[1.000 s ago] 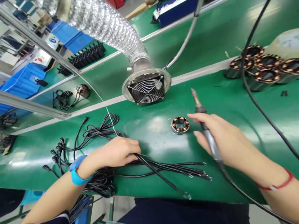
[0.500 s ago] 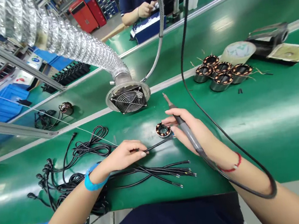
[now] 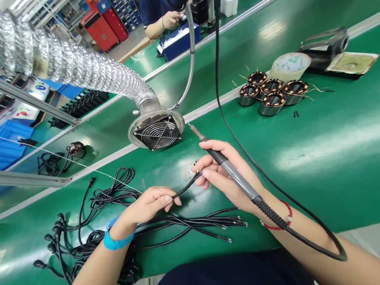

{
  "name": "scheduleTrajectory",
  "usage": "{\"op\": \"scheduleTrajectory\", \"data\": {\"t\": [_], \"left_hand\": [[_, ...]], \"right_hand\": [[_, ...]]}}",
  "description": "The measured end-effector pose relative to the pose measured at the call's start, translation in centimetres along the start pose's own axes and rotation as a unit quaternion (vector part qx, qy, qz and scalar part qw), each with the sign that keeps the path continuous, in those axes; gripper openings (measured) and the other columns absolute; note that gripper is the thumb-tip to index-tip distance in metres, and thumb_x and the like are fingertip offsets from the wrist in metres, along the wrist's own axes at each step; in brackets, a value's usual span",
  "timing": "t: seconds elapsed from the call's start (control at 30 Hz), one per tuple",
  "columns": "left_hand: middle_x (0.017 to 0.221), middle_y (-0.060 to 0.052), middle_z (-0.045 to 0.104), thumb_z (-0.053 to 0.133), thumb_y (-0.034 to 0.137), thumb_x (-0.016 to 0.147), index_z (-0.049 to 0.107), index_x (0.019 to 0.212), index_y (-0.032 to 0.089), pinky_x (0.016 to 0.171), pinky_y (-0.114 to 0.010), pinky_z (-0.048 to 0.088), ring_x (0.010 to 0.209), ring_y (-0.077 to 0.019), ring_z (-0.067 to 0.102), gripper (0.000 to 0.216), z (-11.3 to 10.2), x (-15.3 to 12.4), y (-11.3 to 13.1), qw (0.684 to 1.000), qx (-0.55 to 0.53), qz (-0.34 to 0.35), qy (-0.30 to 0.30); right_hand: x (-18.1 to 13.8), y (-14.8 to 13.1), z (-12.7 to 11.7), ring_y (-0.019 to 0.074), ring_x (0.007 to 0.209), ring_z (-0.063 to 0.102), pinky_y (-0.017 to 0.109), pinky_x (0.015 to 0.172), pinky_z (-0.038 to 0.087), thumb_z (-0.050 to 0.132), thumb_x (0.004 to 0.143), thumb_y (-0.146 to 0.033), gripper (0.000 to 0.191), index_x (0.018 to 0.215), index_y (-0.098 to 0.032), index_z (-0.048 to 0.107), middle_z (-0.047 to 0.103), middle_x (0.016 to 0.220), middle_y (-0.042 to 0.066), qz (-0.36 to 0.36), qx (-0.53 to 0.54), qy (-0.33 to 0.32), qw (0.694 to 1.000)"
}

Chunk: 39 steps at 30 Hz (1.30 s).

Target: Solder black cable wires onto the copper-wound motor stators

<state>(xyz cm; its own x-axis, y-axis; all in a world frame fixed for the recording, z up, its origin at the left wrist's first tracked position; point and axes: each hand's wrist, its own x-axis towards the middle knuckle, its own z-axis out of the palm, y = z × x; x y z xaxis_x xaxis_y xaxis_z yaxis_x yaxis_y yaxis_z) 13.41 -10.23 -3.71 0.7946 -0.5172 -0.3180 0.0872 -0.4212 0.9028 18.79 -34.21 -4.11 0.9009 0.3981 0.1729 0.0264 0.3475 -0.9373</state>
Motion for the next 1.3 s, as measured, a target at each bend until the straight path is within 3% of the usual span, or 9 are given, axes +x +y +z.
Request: {"op": "scheduleTrajectory", "data": {"t": [0.17, 0.37, 0.57, 0.77, 0.97, 1.03, 1.13, 1.23, 1.3], "left_hand": [[0.061, 0.002, 0.048, 0.042, 0.053, 0.095, 0.071, 0.100, 0.009, 0.062, -0.023, 0.036, 0.060, -0.0095, 0.042, 0.053, -0.2, -0.1, 0.0, 0.998, -0.050, -0.023, -0.015], [0.063, 0.001, 0.050, 0.041, 0.056, 0.095, 0.071, 0.103, 0.009, 0.061, -0.024, 0.036, 0.059, -0.0095, 0.041, 0.056, 0.0, 0.2, 0.0, 0.997, -0.030, -0.060, -0.043], [0.089, -0.006, 0.061, 0.027, 0.055, 0.098, 0.068, 0.115, 0.016, 0.084, -0.029, 0.043, 0.086, -0.0165, 0.054, 0.059, 1.0, 0.9, 1.3, 0.997, 0.051, 0.002, 0.061], [0.074, -0.004, 0.059, 0.030, 0.052, 0.099, 0.071, 0.077, 0.013, 0.075, -0.026, 0.043, 0.068, -0.0123, 0.052, 0.060, 2.5, 1.9, 4.0, 0.995, 0.058, -0.021, 0.081], [0.072, -0.004, 0.059, 0.033, 0.050, 0.098, 0.066, 0.071, 0.014, 0.072, -0.027, 0.042, 0.067, -0.0126, 0.053, 0.055, 3.1, 2.2, 4.6, 0.993, 0.063, -0.035, 0.088], [0.074, -0.005, 0.061, 0.034, 0.050, 0.097, 0.064, 0.069, 0.015, 0.078, -0.029, 0.042, 0.072, -0.0142, 0.055, 0.054, 3.2, 2.2, 4.6, 0.995, 0.057, -0.014, 0.086], [0.076, -0.004, 0.064, 0.041, 0.054, 0.094, 0.060, 0.073, 0.016, 0.086, -0.031, 0.042, 0.079, -0.0160, 0.057, 0.048, 3.7, 2.1, 4.7, 0.996, -0.035, 0.006, 0.085], [0.066, 0.000, 0.060, 0.050, 0.060, 0.087, 0.052, 0.080, 0.018, 0.065, -0.027, 0.043, 0.060, -0.0116, 0.054, 0.042, 4.2, 2.0, 4.9, 0.968, -0.237, -0.041, 0.075], [0.059, 0.005, 0.053, 0.058, 0.054, 0.082, 0.049, 0.078, 0.018, 0.052, -0.023, 0.034, 0.047, -0.0070, 0.043, 0.038, 4.3, 2.0, 5.0, 0.949, -0.295, -0.066, 0.091]], "right_hand": [[-0.2, 0.3, -0.3, 0.0101, 0.062, 0.068, 0.023, 0.057, 0.059, 0.065, 0.087, -0.025, 0.038, 0.119, -0.027, 0.045, 0.070, 0.089, -0.001, -0.019, -0.038, -0.021, 0.999], [-0.2, 0.2, -1.1, 0.0106, 0.076, 0.067, 0.023, 0.068, 0.056, 0.062, 0.087, -0.018, 0.036, 0.119, -0.027, 0.049, 0.069, 0.083, -0.002, -0.060, -0.140, -0.054, 0.987], [-0.3, 0.6, -1.4, 0.0109, 0.070, 0.064, 0.024, 0.064, 0.054, 0.059, 0.086, -0.017, 0.037, 0.120, -0.028, 0.046, 0.063, 0.081, -0.002, -0.029, -0.140, -0.100, 0.985], [-0.9, 1.1, -0.8, 0.0107, 0.071, 0.065, 0.022, 0.061, 0.055, 0.060, 0.088, -0.024, 0.039, 0.123, -0.028, 0.044, 0.062, 0.088, 0.000, -0.024, -0.162, -0.088, 0.983], [-1.1, 0.6, -0.8, 0.0100, 0.071, 0.065, 0.024, 0.069, 0.058, 0.060, 0.089, -0.022, 0.038, 0.124, -0.028, 0.045, 0.065, 0.089, -0.001, -0.084, -0.201, -0.072, 0.973], [-1.0, 0.3, -0.6, 0.0102, 0.073, 0.065, 0.024, 0.071, 0.058, 0.060, 0.089, -0.019, 0.038, 0.123, -0.028, 0.047, 0.064, 0.086, -0.001, -0.114, -0.208, -0.079, 0.968], [-0.9, -0.1, 0.1, 0.0096, 0.070, 0.063, 0.024, 0.071, 0.058, 0.059, 0.089, -0.015, 0.037, 0.122, -0.028, 0.048, 0.062, 0.082, -0.003, -0.156, -0.213, -0.085, 0.961], [-1.1, -0.1, 1.0, 0.0084, 0.068, 0.062, 0.022, 0.069, 0.057, 0.058, 0.088, -0.011, 0.040, 0.123, -0.029, 0.048, 0.062, 0.083, -0.003, -0.181, -0.218, -0.071, 0.956], [-1.2, 0.2, 1.5, 0.0084, 0.071, 0.064, 0.021, 0.070, 0.056, 0.057, 0.088, -0.010, 0.043, 0.125, -0.029, 0.047, 0.062, 0.083, -0.004, -0.184, -0.220, -0.063, 0.956]]}}
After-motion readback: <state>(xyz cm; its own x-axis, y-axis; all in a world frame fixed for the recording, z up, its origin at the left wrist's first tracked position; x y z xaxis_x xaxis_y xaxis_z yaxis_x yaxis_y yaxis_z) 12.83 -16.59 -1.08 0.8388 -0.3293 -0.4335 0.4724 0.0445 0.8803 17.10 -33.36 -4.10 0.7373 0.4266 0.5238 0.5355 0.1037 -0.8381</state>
